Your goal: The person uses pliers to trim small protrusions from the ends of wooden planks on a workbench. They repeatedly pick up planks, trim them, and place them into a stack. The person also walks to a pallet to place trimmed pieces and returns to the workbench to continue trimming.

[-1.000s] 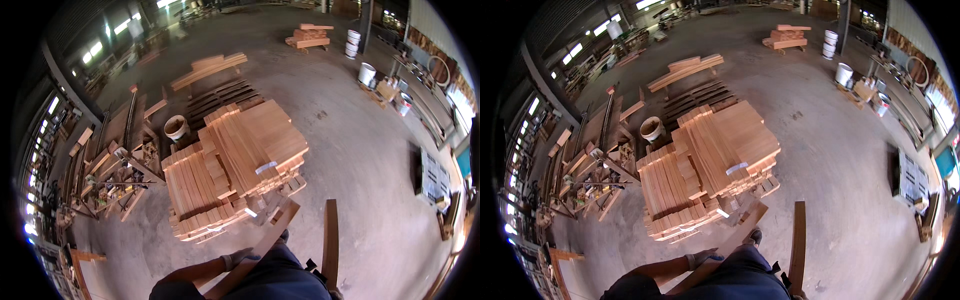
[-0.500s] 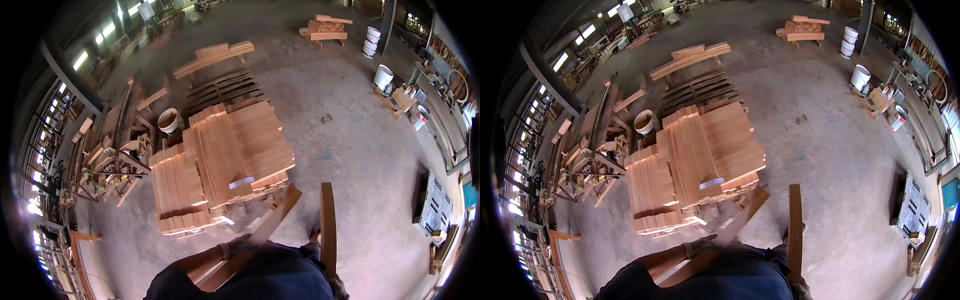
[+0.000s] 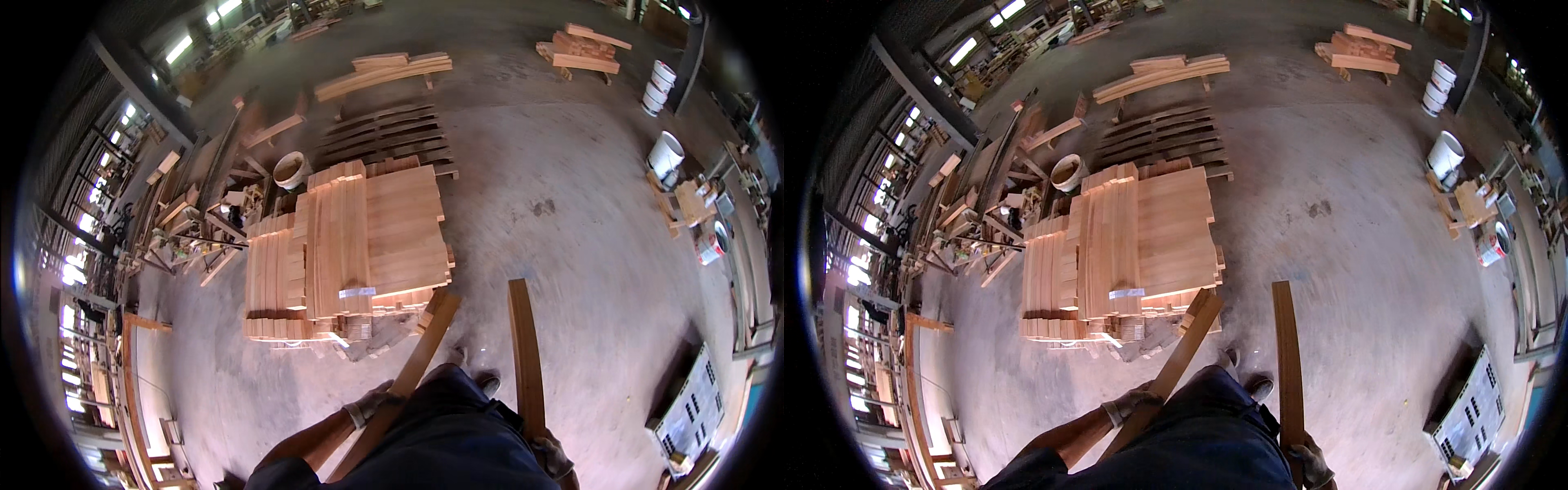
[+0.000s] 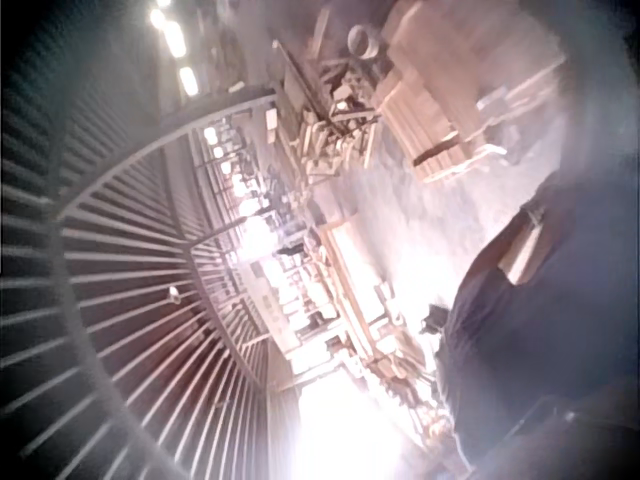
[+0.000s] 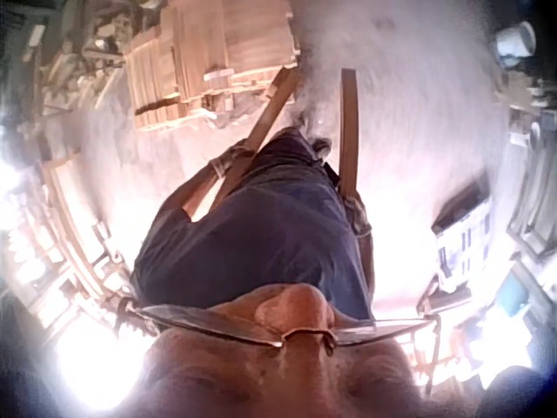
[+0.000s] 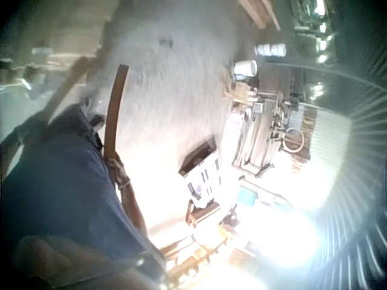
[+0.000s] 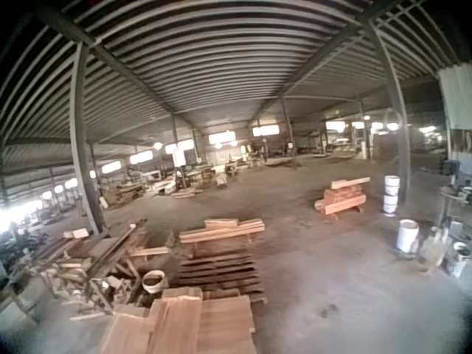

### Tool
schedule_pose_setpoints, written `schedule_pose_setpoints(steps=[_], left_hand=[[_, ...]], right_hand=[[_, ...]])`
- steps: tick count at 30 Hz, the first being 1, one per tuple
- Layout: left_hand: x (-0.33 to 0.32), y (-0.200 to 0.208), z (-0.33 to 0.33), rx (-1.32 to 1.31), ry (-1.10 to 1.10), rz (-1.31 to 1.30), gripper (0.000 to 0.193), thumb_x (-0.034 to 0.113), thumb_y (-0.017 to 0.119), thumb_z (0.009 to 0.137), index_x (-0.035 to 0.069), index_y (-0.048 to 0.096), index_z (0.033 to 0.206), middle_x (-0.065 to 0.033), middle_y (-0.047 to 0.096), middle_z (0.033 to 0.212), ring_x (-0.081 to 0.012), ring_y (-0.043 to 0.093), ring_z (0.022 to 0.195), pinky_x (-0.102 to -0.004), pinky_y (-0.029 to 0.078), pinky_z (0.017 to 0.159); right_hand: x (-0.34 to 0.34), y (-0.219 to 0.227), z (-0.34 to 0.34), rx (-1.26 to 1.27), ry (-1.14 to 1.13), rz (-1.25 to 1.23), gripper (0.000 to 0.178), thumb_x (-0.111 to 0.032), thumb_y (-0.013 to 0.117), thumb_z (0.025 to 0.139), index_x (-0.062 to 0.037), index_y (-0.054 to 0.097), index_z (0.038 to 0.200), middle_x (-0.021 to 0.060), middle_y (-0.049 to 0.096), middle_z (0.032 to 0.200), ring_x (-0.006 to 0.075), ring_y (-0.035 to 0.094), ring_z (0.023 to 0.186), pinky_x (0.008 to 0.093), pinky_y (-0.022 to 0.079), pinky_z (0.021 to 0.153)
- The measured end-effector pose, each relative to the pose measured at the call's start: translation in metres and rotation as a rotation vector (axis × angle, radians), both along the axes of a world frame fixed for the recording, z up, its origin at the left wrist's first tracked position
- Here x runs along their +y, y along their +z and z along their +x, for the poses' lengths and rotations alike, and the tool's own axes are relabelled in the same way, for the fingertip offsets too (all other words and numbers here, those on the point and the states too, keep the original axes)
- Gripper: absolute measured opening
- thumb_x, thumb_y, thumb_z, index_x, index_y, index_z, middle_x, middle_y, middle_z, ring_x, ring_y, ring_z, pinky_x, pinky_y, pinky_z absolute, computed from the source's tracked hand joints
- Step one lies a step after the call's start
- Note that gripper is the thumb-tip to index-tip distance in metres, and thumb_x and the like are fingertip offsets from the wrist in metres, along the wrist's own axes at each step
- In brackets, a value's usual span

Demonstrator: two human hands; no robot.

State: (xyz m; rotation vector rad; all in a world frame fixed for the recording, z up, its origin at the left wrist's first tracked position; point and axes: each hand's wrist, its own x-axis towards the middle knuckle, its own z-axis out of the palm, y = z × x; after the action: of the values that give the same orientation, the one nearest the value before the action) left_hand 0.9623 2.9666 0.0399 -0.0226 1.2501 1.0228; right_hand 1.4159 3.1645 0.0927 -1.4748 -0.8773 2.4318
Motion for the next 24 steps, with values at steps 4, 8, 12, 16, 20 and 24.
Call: schedule_pose_setpoints(steps=[4,8,12,16,20,24], left_hand=[[0.038,-0.006,0.019,0.007,0.102,0.003,0.062,0.023,0.075,0.088,0.004,0.050,0.142,-0.0109,0.066,0.124,-0.0199,0.065,0.110,-0.0331,0.054,0.094],[0.092,-0.020,0.026,-0.040,0.099,0.007,0.062,0.028,0.071,0.092,0.008,0.049,0.146,-0.0056,0.064,0.124,-0.0160,0.062,0.110,-0.0310,0.051,0.095],[0.158,-0.024,0.011,-0.200,0.064,0.161,0.050,0.029,0.068,0.094,0.008,0.054,0.137,-0.0066,0.066,0.110,-0.0161,0.064,0.100,-0.0323,0.053,0.090],[0.171,-0.084,0.022,0.120,0.057,0.185,0.056,0.033,0.071,0.092,0.005,0.053,0.138,-0.0093,0.066,0.114,-0.0171,0.064,0.101,-0.0325,0.054,0.088],[0.208,-0.041,0.007,-0.007,0.249,0.083,0.066,0.033,0.072,0.091,0.006,0.048,0.146,-0.0120,0.061,0.130,-0.0213,0.058,0.117,-0.0381,0.052,0.095],[0.221,-0.037,0.015,0.061,0.377,0.007,0.065,0.031,0.071,0.091,0.006,0.048,0.146,-0.0122,0.061,0.131,-0.0210,0.058,0.118,-0.0367,0.052,0.095]], right_hand=[[0.068,-0.018,0.006,-0.012,0.129,0.025,0.055,-0.024,0.063,0.096,-0.0009,0.047,0.143,0.0110,0.066,0.114,0.0202,0.065,0.099,0.0350,0.053,0.091],[0.144,-0.016,-0.028,-0.016,0.243,0.010,0.056,-0.024,0.063,0.095,-0.0009,0.047,0.143,0.0110,0.066,0.114,0.0203,0.064,0.099,0.0349,0.053,0.091],[0.217,-0.005,-0.062,-0.058,0.362,0.018,0.056,-0.024,0.064,0.095,-0.0008,0.047,0.143,0.0110,0.066,0.115,0.0203,0.064,0.100,0.0349,0.053,0.092],[0.292,-0.008,-0.118,-0.057,0.489,0.014,0.057,-0.024,0.064,0.095,-0.0008,0.047,0.144,0.0110,0.066,0.116,0.0204,0.064,0.101,0.0348,0.053,0.092],[0.357,-0.010,-0.169,-0.076,0.587,0.010,0.058,-0.025,0.064,0.094,-0.0008,0.046,0.144,0.0110,0.065,0.116,0.0204,0.064,0.101,0.0348,0.053,0.092],[0.416,-0.011,-0.213,-0.085,0.718,0.011,0.058,-0.025,0.065,0.094,-0.0007,0.046,0.144,0.0111,0.065,0.117,0.0205,0.064,0.102,0.0348,0.052,0.093]])
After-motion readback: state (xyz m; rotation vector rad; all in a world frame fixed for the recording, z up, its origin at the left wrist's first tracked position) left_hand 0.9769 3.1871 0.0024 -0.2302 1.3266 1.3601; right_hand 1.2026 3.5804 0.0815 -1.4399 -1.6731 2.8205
